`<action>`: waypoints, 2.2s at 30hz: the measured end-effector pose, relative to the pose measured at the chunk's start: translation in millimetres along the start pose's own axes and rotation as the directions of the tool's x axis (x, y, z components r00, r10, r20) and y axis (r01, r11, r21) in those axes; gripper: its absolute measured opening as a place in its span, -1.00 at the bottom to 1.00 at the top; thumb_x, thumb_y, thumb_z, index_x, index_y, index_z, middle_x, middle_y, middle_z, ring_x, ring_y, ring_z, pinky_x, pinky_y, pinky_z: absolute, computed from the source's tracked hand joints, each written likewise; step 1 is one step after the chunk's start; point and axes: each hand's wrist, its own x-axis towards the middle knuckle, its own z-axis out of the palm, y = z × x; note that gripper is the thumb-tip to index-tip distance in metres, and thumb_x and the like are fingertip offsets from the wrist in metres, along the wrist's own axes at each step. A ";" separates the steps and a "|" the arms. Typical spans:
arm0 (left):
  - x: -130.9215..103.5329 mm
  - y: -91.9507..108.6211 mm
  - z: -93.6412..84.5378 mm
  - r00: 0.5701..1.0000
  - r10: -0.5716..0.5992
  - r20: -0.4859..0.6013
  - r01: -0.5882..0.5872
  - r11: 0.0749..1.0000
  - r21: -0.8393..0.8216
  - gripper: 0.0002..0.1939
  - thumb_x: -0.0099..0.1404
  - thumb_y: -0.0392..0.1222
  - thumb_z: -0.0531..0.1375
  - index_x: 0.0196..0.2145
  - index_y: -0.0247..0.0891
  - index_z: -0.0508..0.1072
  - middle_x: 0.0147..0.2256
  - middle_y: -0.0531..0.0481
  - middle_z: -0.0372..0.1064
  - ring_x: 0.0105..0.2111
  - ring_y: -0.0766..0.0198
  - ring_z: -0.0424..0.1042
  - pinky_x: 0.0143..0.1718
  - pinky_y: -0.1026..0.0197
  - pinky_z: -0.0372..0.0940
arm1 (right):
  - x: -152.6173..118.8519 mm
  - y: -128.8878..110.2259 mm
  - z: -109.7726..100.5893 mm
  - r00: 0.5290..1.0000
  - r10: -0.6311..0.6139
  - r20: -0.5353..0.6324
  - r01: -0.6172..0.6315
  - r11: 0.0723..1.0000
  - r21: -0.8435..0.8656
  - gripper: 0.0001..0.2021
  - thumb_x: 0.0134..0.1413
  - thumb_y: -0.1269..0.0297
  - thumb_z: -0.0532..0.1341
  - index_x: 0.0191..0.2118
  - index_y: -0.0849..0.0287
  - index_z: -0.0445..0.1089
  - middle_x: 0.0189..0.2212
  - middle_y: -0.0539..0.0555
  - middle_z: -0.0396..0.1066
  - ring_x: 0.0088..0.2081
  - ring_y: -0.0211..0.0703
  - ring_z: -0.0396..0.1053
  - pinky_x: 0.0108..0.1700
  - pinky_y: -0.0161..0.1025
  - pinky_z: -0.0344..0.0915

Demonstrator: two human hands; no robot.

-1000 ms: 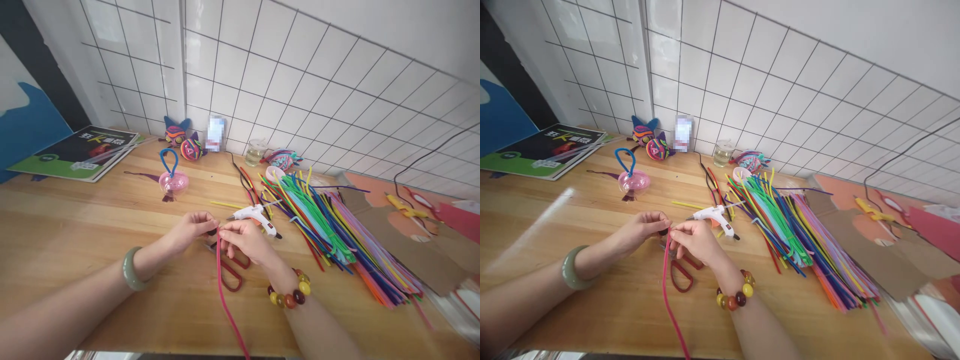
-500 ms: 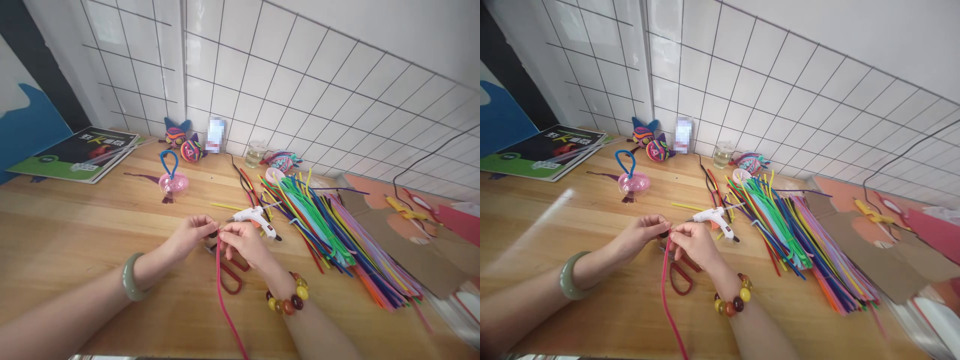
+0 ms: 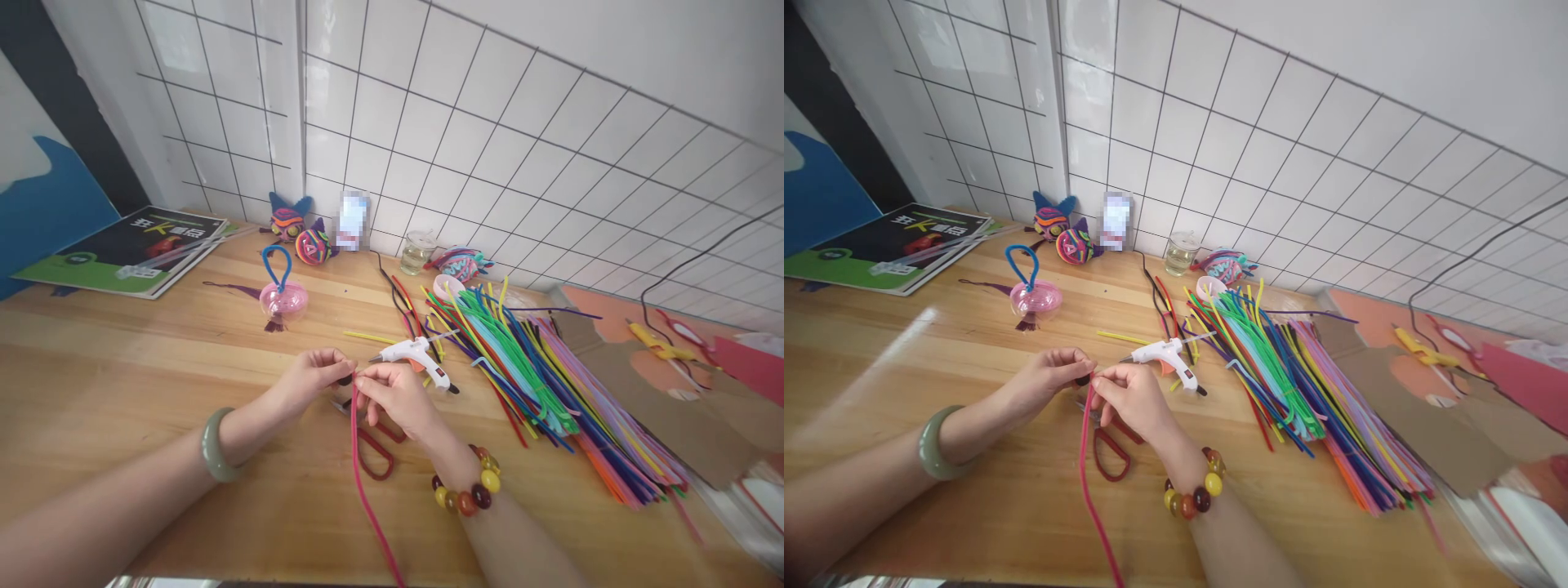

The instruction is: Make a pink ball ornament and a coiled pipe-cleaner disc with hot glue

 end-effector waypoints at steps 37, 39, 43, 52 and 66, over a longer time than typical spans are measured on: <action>16.4 16.0 -42.4 0.988 0.143 0.052 -0.123 0.952 -0.281 -0.84 0.05 -0.22 0.24 -0.59 -0.32 0.38 -0.59 0.05 0.30 -0.54 0.39 0.25 -0.47 0.32 0.13 | -22.7 -15.6 -25.7 0.998 0.045 -0.037 -0.056 0.551 -0.833 -0.51 -0.12 0.34 0.21 0.02 0.05 0.17 -0.14 0.07 0.35 -0.14 -0.07 0.30 -0.22 -0.23 0.15; 15.8 16.9 -43.3 0.985 0.155 0.079 -0.126 0.949 -0.289 -0.84 0.06 -0.23 0.24 -0.60 -0.32 0.38 -0.61 0.06 0.29 -0.54 0.39 0.25 -0.47 0.32 0.12 | -20.3 -14.2 -26.2 0.998 0.036 -0.049 -0.061 0.578 -0.814 -0.41 -0.20 0.17 0.29 0.04 0.06 0.17 -0.11 0.09 0.32 -0.12 -0.03 0.29 -0.19 -0.20 0.16; 16.1 17.8 -44.2 0.984 0.151 0.092 -0.119 0.950 -0.288 -0.82 0.04 -0.23 0.25 -0.62 -0.33 0.37 -0.62 0.06 0.29 -0.54 0.39 0.25 -0.47 0.32 0.11 | -17.2 -14.6 -22.7 0.997 0.070 -0.024 -0.069 0.751 -0.657 -0.44 -0.19 0.08 0.28 -0.01 0.12 0.22 -0.22 0.09 0.35 -0.26 -0.12 0.32 -0.28 -0.24 0.20; 19.0 14.0 -46.5 0.985 0.147 0.093 -0.115 0.952 -0.284 -0.84 0.05 -0.24 0.24 -0.60 -0.33 0.38 -0.60 0.05 0.30 -0.54 0.40 0.24 -0.47 0.33 0.11 | -12.9 -21.8 -26.4 0.957 0.126 0.260 -0.106 0.991 -0.087 -0.64 -0.10 0.01 0.21 -0.33 0.22 0.24 -0.55 -0.05 0.22 -0.59 -0.38 0.15 -0.53 -0.35 0.08; 16.0 12.6 -40.3 0.979 0.150 0.137 -0.101 0.945 -0.312 -0.89 0.08 -0.30 0.23 -0.57 -0.33 0.44 -0.31 -0.05 0.41 -0.21 0.23 0.37 -0.26 0.26 0.20 | -13.0 -22.1 -25.7 0.933 -0.049 0.357 0.067 0.997 -0.040 -0.70 0.03 0.07 0.13 -0.24 0.19 0.17 -0.41 0.02 0.21 -0.47 -0.30 0.18 -0.42 -0.29 0.07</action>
